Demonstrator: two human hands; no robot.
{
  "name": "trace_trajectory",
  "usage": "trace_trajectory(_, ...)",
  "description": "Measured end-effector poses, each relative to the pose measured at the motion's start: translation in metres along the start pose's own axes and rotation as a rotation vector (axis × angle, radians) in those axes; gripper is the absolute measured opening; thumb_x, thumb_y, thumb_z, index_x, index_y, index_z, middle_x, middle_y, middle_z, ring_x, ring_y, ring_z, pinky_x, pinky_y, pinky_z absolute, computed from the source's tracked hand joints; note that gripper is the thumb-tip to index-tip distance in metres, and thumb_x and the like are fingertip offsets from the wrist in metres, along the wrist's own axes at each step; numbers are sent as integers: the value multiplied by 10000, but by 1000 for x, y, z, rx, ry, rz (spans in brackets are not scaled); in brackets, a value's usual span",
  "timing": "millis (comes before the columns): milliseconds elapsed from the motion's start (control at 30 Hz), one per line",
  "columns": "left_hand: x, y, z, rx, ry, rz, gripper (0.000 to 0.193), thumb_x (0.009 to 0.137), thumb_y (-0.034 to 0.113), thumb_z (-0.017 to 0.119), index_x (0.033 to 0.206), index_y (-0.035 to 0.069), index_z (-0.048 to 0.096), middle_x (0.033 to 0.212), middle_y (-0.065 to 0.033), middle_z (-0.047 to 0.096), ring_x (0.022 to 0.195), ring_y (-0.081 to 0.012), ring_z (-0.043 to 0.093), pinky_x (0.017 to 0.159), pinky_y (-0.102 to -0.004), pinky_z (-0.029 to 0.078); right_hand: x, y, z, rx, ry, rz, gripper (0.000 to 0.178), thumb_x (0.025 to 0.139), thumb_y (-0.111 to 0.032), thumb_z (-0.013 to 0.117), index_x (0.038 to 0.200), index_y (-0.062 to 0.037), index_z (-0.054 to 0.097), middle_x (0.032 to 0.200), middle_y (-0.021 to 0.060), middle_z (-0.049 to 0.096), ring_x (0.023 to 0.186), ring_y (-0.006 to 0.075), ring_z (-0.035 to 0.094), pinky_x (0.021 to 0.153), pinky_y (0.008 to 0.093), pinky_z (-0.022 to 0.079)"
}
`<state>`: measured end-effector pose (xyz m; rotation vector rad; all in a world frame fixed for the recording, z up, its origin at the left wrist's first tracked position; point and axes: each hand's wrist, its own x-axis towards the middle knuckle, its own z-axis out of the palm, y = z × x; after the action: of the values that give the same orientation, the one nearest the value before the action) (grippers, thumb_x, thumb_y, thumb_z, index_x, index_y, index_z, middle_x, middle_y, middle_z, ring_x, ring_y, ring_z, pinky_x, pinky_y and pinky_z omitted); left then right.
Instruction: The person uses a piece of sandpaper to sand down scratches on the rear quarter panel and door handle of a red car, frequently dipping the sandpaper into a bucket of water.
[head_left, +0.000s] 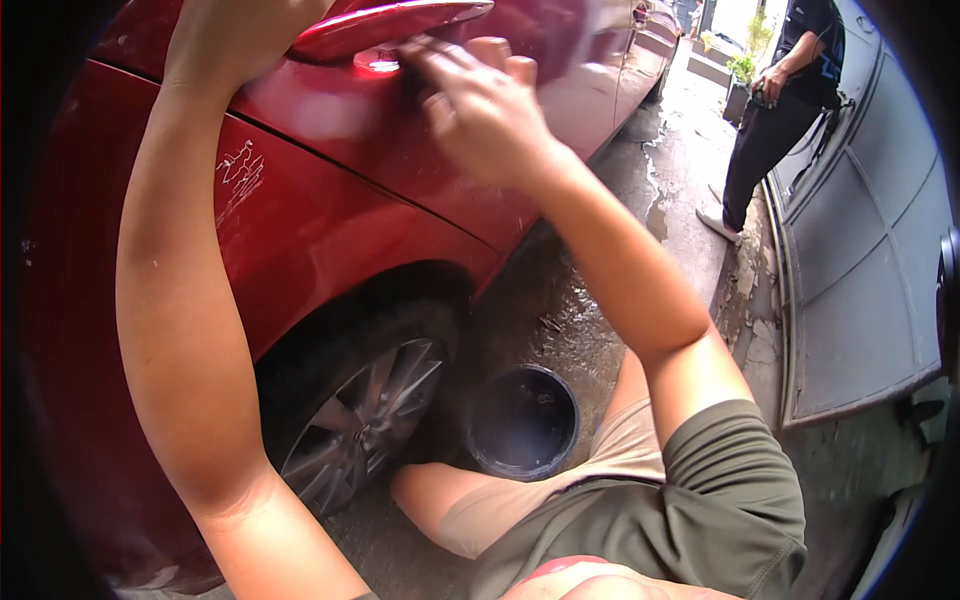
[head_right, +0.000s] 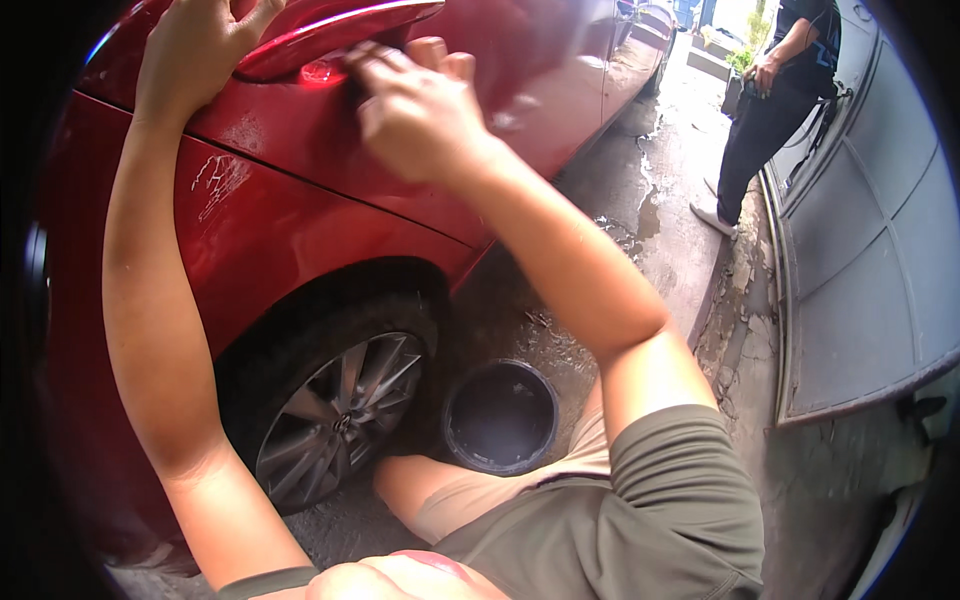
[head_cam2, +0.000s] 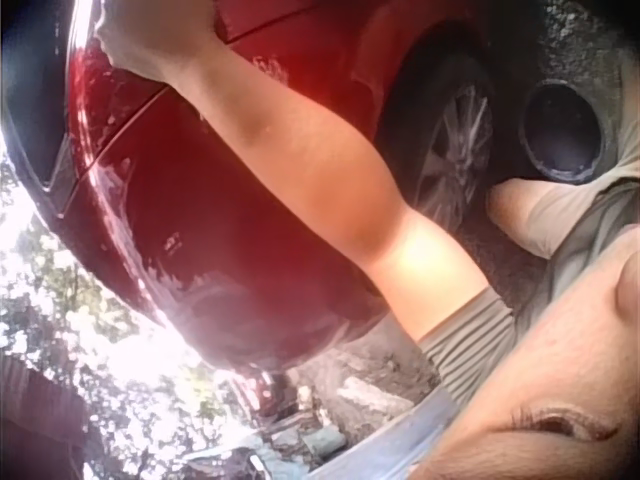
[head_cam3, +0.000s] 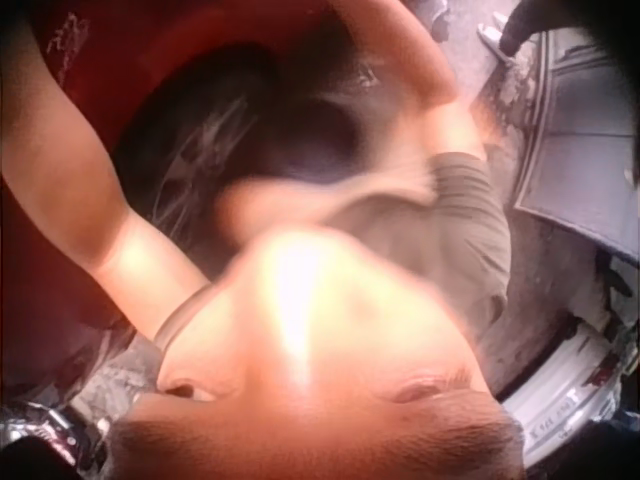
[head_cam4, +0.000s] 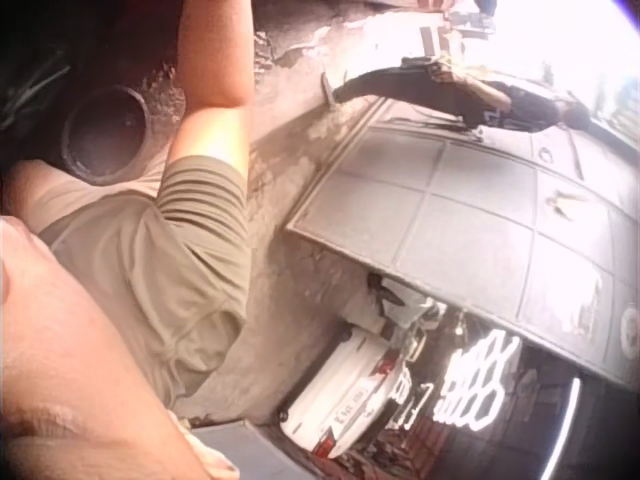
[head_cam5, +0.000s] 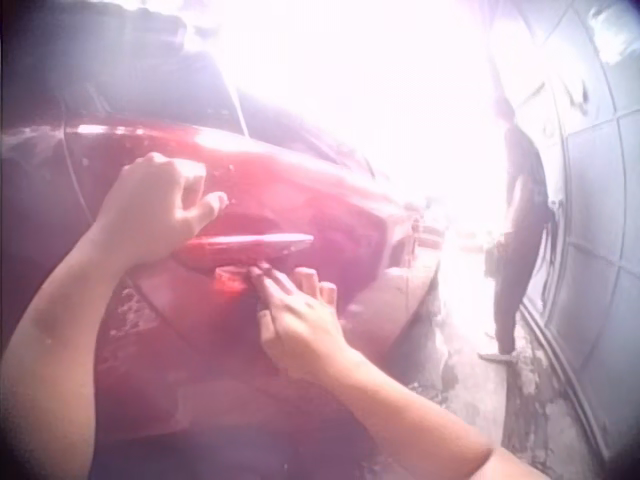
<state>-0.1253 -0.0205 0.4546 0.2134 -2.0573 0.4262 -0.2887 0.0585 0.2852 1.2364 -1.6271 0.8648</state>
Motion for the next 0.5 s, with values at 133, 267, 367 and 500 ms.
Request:
trace_trajectory(133,2,-16,2,61,-37,16,343,967,290,732,745,32,682,715,-148,704,675,-270,695,725,-443,559,5,-28,-11,20,-119,-52,522,928,-236,617,1435,-115,596,1415,77,651,1272,313,582,1008,539,413)
trace_trajectory(267,1,-6,-1,7,-41,1,333,961,284,734,753,28,684,701,-137,698,669,-276,692,720,-437,560,3,20,-10,-329,-326,-52,598,929,-237,607,1511,-104,566,1516,59,609,1275,307,513,993,517,422)
trace_trajectory(367,0,-13,9,55,-32,-7,307,940,267,745,766,21,686,718,-144,700,688,-299,694,716,-433,560,-4,1,-11,-185,-196,-13,644,903,-232,619,1524,-73,557,1555,65,587,1228,290,535,959,491,430)
trace_trajectory(500,18,-61,41,66,-65,147,545,1008,561,623,844,42,622,706,-160,624,708,-368,672,686,-494,497,1,30,4,-185,-183,-90,618,892,-248,633,1475,-51,584,1509,85,594,1241,309,534,964,514,431)
